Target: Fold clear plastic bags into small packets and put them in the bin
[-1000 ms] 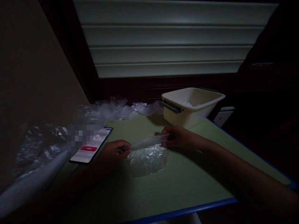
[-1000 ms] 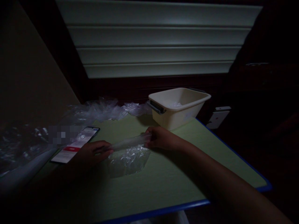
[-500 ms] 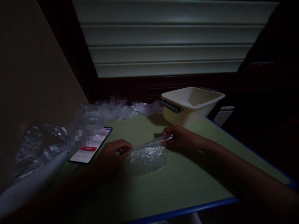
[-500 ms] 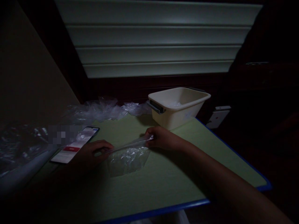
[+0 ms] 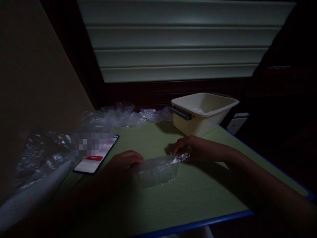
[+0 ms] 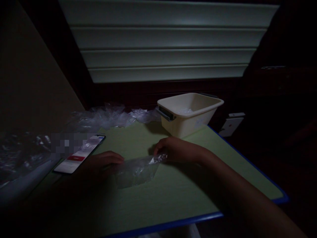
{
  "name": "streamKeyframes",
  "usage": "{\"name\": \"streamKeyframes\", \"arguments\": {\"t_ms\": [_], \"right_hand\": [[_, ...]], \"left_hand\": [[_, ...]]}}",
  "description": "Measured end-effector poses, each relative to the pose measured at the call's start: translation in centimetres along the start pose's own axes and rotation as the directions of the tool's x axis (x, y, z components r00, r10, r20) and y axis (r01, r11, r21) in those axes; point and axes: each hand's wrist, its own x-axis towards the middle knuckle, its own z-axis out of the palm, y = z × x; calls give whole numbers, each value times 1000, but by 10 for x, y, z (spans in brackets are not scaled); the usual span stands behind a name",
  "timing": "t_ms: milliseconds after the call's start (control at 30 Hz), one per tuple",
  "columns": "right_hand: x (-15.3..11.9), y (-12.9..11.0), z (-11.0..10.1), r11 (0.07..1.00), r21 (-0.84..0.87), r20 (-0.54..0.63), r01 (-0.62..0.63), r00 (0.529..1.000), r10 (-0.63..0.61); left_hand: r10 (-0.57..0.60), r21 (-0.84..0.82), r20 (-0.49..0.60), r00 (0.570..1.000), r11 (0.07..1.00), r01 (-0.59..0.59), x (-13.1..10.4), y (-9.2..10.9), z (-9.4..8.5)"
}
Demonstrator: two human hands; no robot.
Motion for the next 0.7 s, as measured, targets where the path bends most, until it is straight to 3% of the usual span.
{"name": "streamKeyframes", "arguments": {"t_ms": [233, 467, 567, 700], "right_hand": [[-4, -7, -4, 992, -67, 140, 109, 985, -99], [-5, -6, -2, 976, -133, 143, 175, 977, -156], [-5, -6, -1, 971, -164, 118, 172, 981, -154], [-6, -9, -1, 966, -213, 97, 148, 987, -130]], "left_hand": [[145, 97, 184, 972, 982, -165, -7, -12, 1], [216, 92, 291, 932, 963, -252, -9, -6, -1], [243, 99, 295, 924, 954, -283, -13, -3, -1], [308, 229, 227, 924, 905, -357, -16, 0, -1]]}}
